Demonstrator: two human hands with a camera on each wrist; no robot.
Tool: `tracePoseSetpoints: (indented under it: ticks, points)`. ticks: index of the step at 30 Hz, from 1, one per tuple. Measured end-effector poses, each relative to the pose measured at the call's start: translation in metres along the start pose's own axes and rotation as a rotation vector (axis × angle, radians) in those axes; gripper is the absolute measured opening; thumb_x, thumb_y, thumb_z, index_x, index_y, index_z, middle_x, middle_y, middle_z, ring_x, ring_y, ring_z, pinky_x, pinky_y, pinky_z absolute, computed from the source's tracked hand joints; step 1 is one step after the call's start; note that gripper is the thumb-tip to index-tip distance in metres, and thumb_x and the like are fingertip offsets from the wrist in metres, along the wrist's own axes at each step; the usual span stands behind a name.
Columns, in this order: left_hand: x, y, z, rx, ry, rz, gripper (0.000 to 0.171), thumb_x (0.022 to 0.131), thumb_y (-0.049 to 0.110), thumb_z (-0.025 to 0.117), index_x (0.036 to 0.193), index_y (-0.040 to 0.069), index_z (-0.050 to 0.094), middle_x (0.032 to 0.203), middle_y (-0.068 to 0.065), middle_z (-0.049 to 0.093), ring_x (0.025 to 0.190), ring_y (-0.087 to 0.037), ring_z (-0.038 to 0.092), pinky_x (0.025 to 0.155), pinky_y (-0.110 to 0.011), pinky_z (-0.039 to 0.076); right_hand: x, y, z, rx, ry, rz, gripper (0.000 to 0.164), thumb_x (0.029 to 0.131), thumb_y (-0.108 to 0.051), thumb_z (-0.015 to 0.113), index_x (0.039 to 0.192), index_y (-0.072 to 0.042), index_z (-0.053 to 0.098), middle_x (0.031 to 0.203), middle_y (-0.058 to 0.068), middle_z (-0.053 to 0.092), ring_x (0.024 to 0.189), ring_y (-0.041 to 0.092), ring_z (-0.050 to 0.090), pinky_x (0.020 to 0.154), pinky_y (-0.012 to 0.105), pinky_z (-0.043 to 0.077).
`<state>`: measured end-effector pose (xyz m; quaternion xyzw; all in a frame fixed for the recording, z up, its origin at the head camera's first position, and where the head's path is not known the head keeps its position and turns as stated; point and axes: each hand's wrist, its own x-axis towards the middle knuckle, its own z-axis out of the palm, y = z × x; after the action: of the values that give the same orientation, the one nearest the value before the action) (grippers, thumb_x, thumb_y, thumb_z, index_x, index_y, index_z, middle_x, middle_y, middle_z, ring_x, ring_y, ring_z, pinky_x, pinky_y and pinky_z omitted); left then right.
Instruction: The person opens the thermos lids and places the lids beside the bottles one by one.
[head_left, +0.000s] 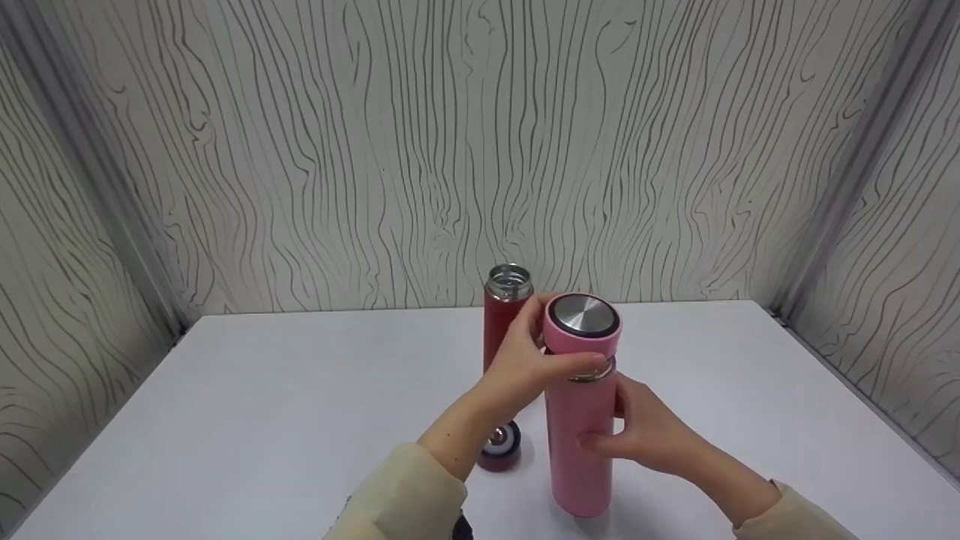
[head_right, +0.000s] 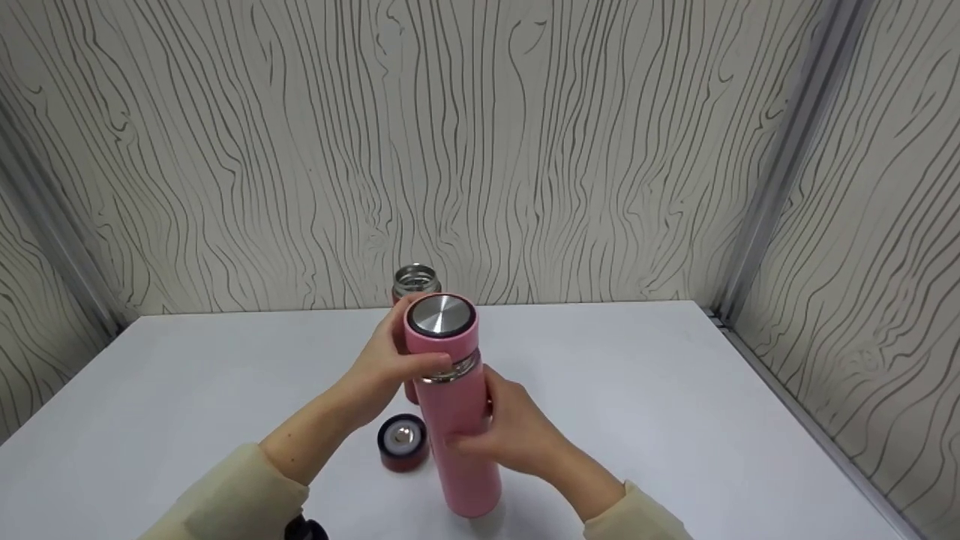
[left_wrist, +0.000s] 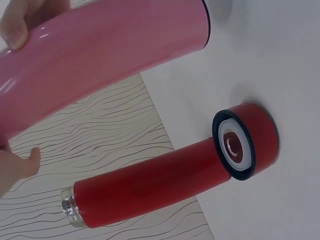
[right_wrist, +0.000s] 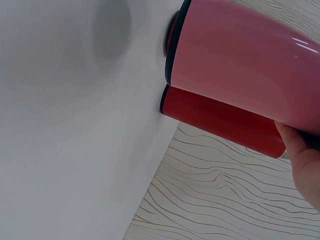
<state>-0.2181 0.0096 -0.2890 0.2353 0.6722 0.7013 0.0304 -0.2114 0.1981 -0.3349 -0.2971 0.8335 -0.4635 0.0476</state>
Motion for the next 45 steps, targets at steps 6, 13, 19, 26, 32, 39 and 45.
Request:
tracePoseSetpoints:
  ticks: [6,13,19,26,32,39,45]
  points:
    - [0.002,0.005,0.001,-0.062,0.085,0.047,0.056,0.077,0.017,0.072,0.124,0.016,0.043,0.119,-0.003,0.056,0.111,-0.014,0.053,0.096,-0.033,0.045,-0.001,-0.001,-0.001,-0.04,0.013,0.046,0.062,0.074,-0.015,0.072,0.125,0.003,0.043,0.118,0.014,0.06,0.105,0.016,0.062,0.087,0.021,0.05]
    - [0.005,-0.001,-0.01,-0.088,0.204,0.096,0.059,0.076,0.012,0.073,0.126,0.009,0.041,0.113,-0.009,0.055,0.101,-0.014,0.056,0.087,-0.026,0.05,-0.01,0.009,-0.017,-0.11,0.101,0.14,0.065,0.075,-0.018,0.072,0.127,0.006,0.041,0.12,0.018,0.057,0.109,0.031,0.059,0.09,0.041,0.051]
    - [0.007,-0.012,-0.011,0.113,0.263,0.007,0.069,0.073,0.018,0.077,0.13,0.011,0.039,0.121,-0.01,0.048,0.106,-0.018,0.053,0.088,-0.03,0.05,-0.022,0.02,-0.038,-0.16,0.204,0.225,0.068,0.079,-0.02,0.072,0.13,0.01,0.037,0.123,0.023,0.055,0.111,0.033,0.057,0.09,0.045,0.051]
    - [0.001,-0.037,0.005,0.526,0.209,-0.129,0.069,0.07,0.029,0.082,0.121,0.01,0.039,0.118,-0.004,0.049,0.111,-0.018,0.051,0.095,-0.038,0.048,-0.028,0.025,-0.059,-0.174,0.318,0.268,0.066,0.082,-0.019,0.069,0.131,0.009,0.035,0.123,0.026,0.053,0.109,0.034,0.056,0.087,0.046,0.052]
    - [0.0,-0.062,0.02,0.784,0.11,-0.168,0.065,0.068,0.036,0.082,0.118,0.015,0.046,0.11,0.001,0.052,0.104,-0.014,0.055,0.088,-0.034,0.052,-0.031,0.028,-0.071,-0.192,0.382,0.271,0.064,0.083,-0.018,0.069,0.131,0.008,0.034,0.124,0.026,0.052,0.109,0.033,0.056,0.086,0.044,0.053]
    - [0.004,-0.094,0.033,0.99,0.062,-0.187,0.063,0.065,0.039,0.083,0.115,0.015,0.052,0.103,0.001,0.055,0.094,-0.013,0.057,0.085,-0.03,0.052,-0.034,0.027,-0.076,-0.19,0.404,0.273,0.063,0.083,-0.018,0.069,0.129,0.008,0.035,0.122,0.025,0.053,0.107,0.032,0.057,0.085,0.043,0.053]
    - [0.005,-0.114,0.04,1.056,0.041,-0.213,0.059,0.066,0.039,0.081,0.111,0.015,0.053,0.1,0.0,0.054,0.092,-0.016,0.056,0.083,-0.033,0.051,-0.036,0.025,-0.078,-0.19,0.414,0.257,0.063,0.083,-0.019,0.07,0.129,0.007,0.036,0.122,0.024,0.053,0.108,0.033,0.056,0.085,0.044,0.053]
